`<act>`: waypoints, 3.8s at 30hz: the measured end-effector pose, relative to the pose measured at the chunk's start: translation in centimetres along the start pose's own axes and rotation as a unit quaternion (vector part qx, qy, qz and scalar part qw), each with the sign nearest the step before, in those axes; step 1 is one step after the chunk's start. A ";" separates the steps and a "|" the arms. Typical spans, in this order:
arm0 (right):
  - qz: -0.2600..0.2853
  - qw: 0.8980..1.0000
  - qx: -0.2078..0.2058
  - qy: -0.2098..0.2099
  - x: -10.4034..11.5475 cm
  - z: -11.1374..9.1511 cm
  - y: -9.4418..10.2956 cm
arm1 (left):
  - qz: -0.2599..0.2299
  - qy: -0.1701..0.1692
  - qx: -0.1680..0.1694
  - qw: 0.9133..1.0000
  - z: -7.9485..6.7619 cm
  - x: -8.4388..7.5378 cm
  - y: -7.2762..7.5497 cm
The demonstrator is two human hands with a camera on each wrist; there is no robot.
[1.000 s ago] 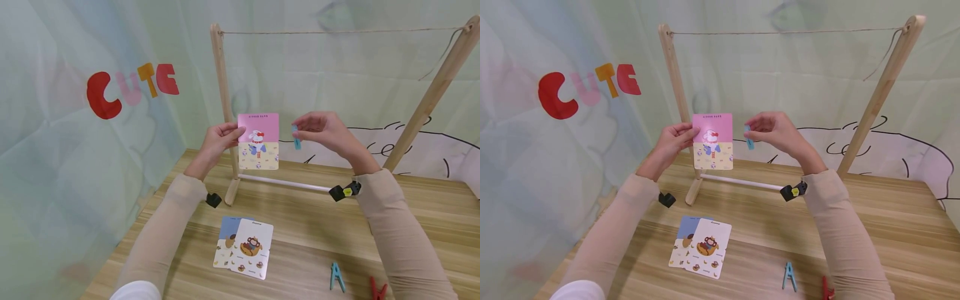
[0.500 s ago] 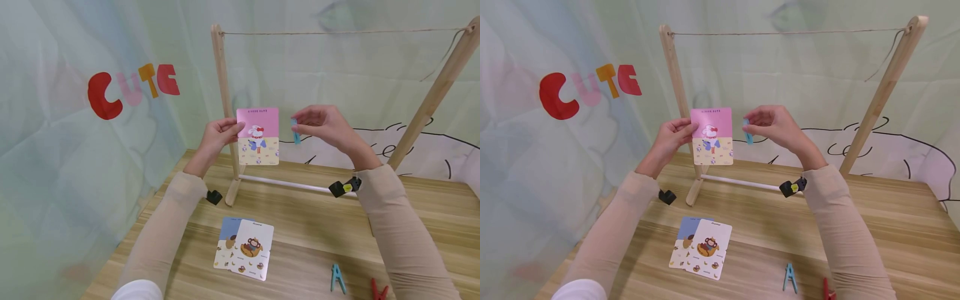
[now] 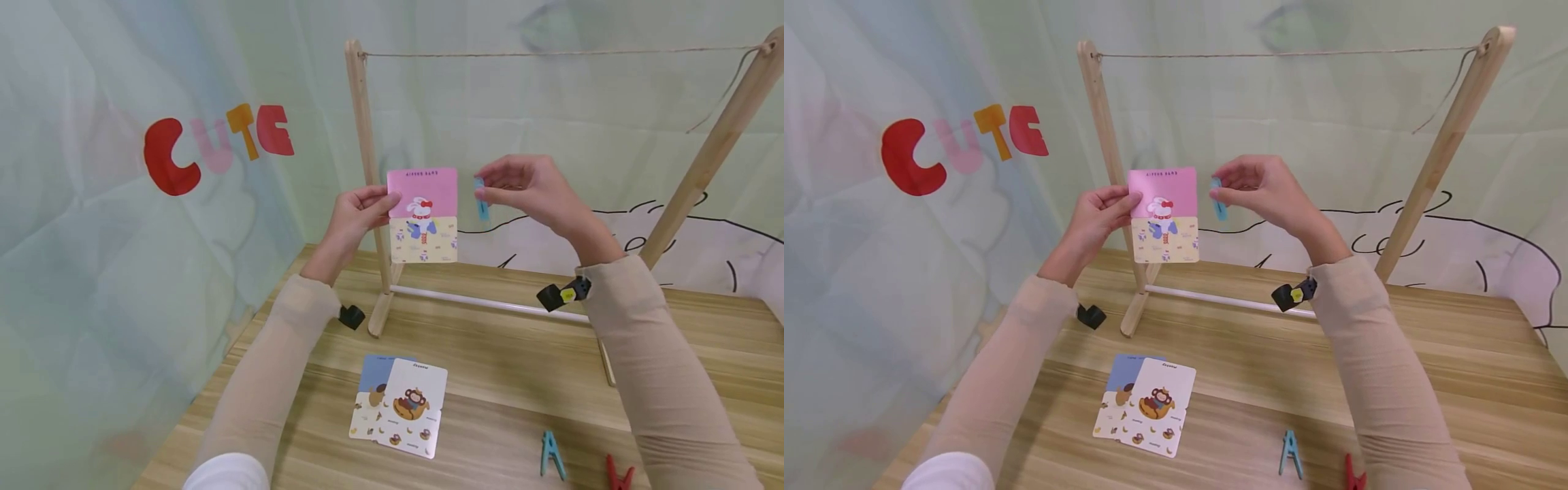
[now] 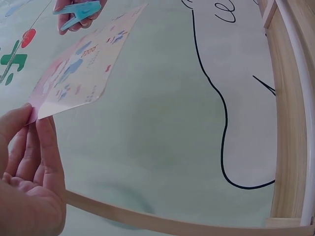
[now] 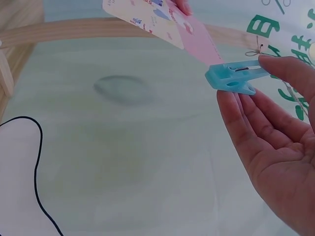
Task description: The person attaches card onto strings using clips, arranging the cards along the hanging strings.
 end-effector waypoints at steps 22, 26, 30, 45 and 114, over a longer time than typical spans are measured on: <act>-0.009 1.000 -0.005 0.021 2.6 1.6 0.8 | -0.010 -0.031 -0.004 0.999 1.0 -2.5 0.2; 0.003 1.000 -0.005 0.028 3.2 2.0 0.8 | -0.012 -0.034 -0.009 0.999 1.2 -2.9 0.4; 0.013 0.999 -0.008 0.033 3.6 2.3 0.9 | -0.012 -0.039 -0.009 0.999 1.2 -3.3 0.6; 0.031 0.999 -0.017 0.026 4.6 3.0 1.3 | -0.014 -0.053 -0.022 0.998 1.6 -4.6 0.4; 0.046 0.991 -0.050 0.112 10.6 5.8 3.1 | -0.004 -0.074 -0.063 0.995 3.5 -11.4 -2.5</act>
Point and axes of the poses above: each hand's wrist, its own z-axis towards the middle knuckle, its own y-axis out of the back of the hand, x = y × z, the point moved 2 cm from there along z, towards the middle knuckle, and after that the axes turned 2 degrees about y, right-handed, at the moved point
